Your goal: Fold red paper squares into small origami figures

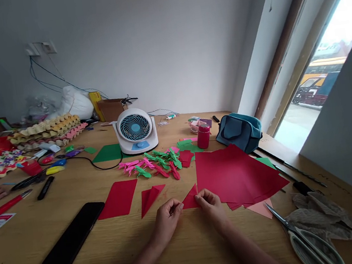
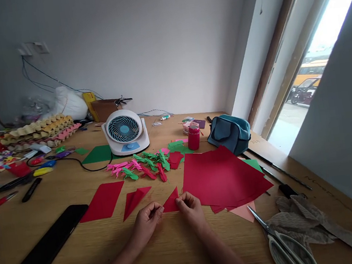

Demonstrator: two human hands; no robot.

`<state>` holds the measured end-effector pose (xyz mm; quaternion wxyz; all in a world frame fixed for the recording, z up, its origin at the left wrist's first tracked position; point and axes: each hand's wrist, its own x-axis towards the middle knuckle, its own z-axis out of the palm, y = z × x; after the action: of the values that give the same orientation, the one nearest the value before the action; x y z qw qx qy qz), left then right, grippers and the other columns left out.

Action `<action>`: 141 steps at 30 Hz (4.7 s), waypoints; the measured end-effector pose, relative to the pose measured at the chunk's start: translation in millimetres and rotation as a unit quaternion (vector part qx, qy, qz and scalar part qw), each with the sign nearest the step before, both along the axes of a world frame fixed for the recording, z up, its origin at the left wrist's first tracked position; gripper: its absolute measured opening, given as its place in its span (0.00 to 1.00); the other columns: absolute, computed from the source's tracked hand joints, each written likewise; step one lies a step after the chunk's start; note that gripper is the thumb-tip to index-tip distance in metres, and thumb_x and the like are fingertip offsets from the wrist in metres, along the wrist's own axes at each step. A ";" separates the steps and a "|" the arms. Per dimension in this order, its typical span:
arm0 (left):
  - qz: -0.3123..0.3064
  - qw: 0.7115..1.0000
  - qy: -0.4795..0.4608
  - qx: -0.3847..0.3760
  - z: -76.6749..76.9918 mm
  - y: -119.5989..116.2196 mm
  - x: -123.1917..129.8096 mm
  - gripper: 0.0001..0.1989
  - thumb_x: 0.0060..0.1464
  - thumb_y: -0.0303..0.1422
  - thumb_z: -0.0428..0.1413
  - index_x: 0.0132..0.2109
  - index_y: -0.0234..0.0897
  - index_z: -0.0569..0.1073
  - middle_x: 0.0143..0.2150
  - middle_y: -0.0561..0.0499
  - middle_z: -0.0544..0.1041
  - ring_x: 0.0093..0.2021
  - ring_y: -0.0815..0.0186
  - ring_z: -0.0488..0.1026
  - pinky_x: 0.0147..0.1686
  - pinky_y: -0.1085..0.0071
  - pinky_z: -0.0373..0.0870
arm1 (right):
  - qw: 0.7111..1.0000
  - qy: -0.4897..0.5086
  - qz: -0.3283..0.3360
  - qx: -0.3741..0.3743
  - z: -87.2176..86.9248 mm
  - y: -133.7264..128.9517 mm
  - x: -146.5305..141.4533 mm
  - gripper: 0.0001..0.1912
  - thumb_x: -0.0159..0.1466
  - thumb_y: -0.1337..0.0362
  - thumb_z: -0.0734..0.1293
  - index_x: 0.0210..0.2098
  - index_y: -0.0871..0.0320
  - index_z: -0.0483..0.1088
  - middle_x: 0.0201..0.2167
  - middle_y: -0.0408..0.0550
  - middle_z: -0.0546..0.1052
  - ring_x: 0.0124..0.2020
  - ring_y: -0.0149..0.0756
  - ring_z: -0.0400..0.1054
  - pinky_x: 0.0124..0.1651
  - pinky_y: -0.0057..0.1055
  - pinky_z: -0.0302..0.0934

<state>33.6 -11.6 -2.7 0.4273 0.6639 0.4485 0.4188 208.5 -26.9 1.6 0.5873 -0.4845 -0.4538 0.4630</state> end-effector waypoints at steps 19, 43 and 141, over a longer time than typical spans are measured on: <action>0.037 0.998 -0.040 -0.032 -4.0 13.3 -10.9 0.16 0.53 0.43 0.56 0.27 0.35 0.67 0.21 0.58 0.63 0.23 0.72 0.58 0.25 0.75 0.56 | 0.998 -0.060 -0.003 -0.027 -6.6 5.9 15.9 0.27 0.51 0.41 0.73 0.20 0.57 0.63 0.15 0.37 0.60 0.19 0.26 0.48 0.23 0.27 0.44; 0.075 0.995 -0.059 0.006 8.4 21.0 -26.5 0.14 0.53 0.41 0.57 0.29 0.34 0.71 0.23 0.56 0.68 0.24 0.72 0.61 0.26 0.76 0.58 | 0.983 -0.183 -0.007 0.004 0.5 6.2 30.7 0.24 0.58 0.43 0.68 0.23 0.58 0.70 0.20 0.43 0.66 0.23 0.32 0.56 0.28 0.30 0.52; -0.015 0.993 -0.086 -0.083 8.2 7.3 -12.4 0.16 0.50 0.43 0.62 0.28 0.34 0.73 0.24 0.55 0.69 0.29 0.68 0.65 0.33 0.73 0.64 | 0.969 -0.167 0.181 -0.007 -4.4 -17.1 -12.9 0.14 0.64 0.54 0.66 0.28 0.57 0.65 0.23 0.39 0.65 0.24 0.29 0.55 0.27 0.27 0.50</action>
<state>21.2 -4.3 5.5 0.5242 0.5940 0.4337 0.4293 195.7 -44.0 -2.8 0.4063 -0.4691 -0.6224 0.4770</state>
